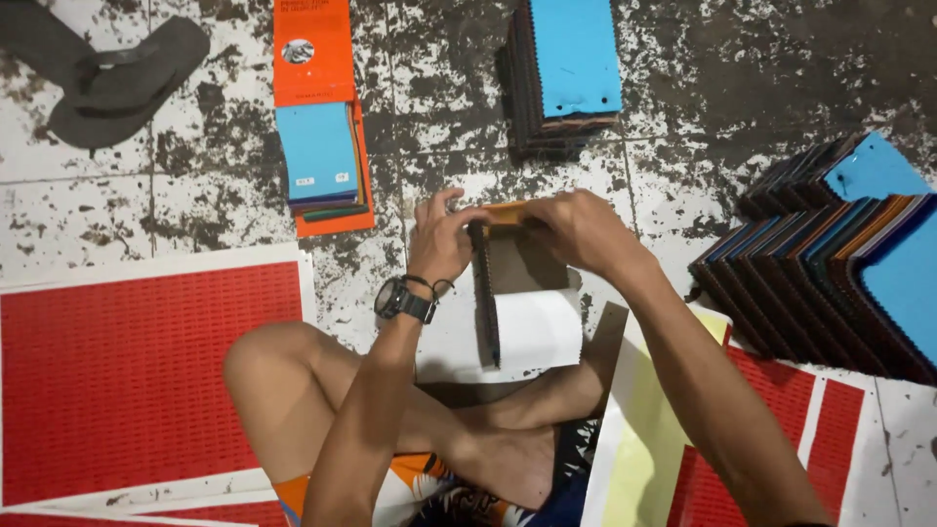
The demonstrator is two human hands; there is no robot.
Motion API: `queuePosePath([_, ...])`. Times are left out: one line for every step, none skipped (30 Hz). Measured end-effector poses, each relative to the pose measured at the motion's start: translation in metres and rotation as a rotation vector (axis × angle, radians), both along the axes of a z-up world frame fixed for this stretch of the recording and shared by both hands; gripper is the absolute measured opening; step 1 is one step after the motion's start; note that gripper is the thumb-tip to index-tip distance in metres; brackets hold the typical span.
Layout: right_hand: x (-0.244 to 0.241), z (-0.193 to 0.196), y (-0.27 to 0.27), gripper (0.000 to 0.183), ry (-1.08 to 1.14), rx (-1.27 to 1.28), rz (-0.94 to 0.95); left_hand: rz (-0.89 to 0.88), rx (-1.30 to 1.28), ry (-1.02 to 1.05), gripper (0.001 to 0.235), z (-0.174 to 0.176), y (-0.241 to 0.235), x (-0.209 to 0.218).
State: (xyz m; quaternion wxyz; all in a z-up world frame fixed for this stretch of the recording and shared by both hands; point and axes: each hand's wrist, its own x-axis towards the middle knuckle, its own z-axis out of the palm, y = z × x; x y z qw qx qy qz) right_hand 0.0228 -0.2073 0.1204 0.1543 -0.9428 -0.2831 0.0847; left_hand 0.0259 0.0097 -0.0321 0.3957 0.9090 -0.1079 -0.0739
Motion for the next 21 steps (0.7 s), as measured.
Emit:
queuePosePath([-0.012, 0.007, -0.001, 0.015, 0.004, -0.004, 0.005, 0.005, -0.004, 0.004, 0.048, 0.007, 0.000, 0.001])
queuePosePath([-0.025, 0.015, -0.004, 0.013, -0.034, -0.041, 0.004, 0.003, 0.046, -0.027, 0.045, 0.013, -0.001, 0.000])
queuePosePath([-0.039, 0.022, -0.006, 0.012, -0.072, -0.078, 0.003, 0.000, 0.096, -0.058, 0.042, 0.018, -0.002, -0.002])
queuePosePath([-0.056, 0.030, -0.004, 0.012, -0.065, -0.082, 0.007, 0.004, 0.092, -0.051, 0.042, 0.018, -0.003, -0.002])
queuePosePath([-0.072, 0.039, -0.004, 0.014, -0.143, -0.101, 0.031, 0.005, 0.115, -0.088, 0.042, 0.017, -0.004, -0.003])
queuePosePath([-0.089, 0.048, -0.002, 0.015, -0.222, -0.118, 0.053, 0.005, 0.139, -0.127, 0.042, 0.017, -0.004, -0.003])
queuePosePath([-0.104, 0.036, -0.005, 0.015, -0.217, -0.121, 0.056, 0.008, 0.137, -0.121, 0.042, 0.024, -0.004, -0.007])
queuePosePath([-0.116, 0.025, -0.007, 0.012, -0.247, -0.100, 0.054, 0.003, 0.160, -0.121, 0.039, 0.031, -0.005, -0.008])
queuePosePath([-0.128, 0.015, -0.010, 0.010, -0.277, -0.079, 0.052, -0.002, 0.183, -0.121, 0.037, 0.039, -0.006, -0.009])
queuePosePath([-0.135, 0.002, -0.013, 0.010, -0.283, -0.081, 0.053, -0.001, 0.181, -0.127, 0.037, 0.041, -0.005, -0.010])
queuePosePath([-0.141, -0.011, -0.016, 0.008, -0.286, -0.070, 0.049, -0.003, 0.201, -0.145, 0.035, 0.043, -0.006, -0.010])
queuePosePath([-0.149, -0.025, -0.018, 0.007, -0.287, -0.058, 0.043, -0.007, 0.222, -0.160, 0.033, 0.044, -0.006, -0.012])
queuePosePath([-0.153, -0.027, -0.016, 0.007, -0.291, -0.059, 0.040, -0.010, 0.222, -0.163, 0.033, 0.043, -0.007, -0.012])
queuePosePath([-0.157, -0.029, -0.015, 0.008, -0.311, -0.037, 0.041, -0.001, 0.247, -0.180, 0.031, 0.043, -0.008, -0.012])
queuePosePath([-0.160, -0.032, -0.013, 0.009, -0.331, -0.016, 0.043, 0.009, 0.272, -0.196, 0.028, 0.043, -0.010, -0.012])
queuePosePath([-0.164, -0.034, -0.012, 0.009, -0.336, -0.016, 0.037, 0.003, 0.272, -0.202, 0.028, 0.045, -0.011, -0.014])
queuePosePath([-0.167, -0.036, -0.011, 0.009, -0.339, -0.001, 0.031, 0.013, 0.280, -0.184, 0.027, 0.047, -0.012, -0.016])
queuePosePath([-0.170, -0.039, -0.010, 0.009, -0.343, 0.016, 0.024, 0.021, 0.290, -0.167, 0.025, 0.049, -0.012, -0.017])
queuePosePath([-0.170, -0.046, -0.011, 0.009, -0.350, 0.018, 0.016, 0.014, 0.293, -0.175, 0.025, 0.051, -0.012, -0.018])
queuePosePath([-0.172, -0.053, -0.013, 0.013, -0.330, -0.008, 0.000, 0.020, 0.269, -0.111, 0.026, 0.052, -0.013, -0.019])
queuePosePath([-0.173, -0.059, -0.016, 0.017, -0.311, -0.033, -0.016, 0.025, 0.246, -0.047, 0.029, 0.053, -0.015, -0.021])
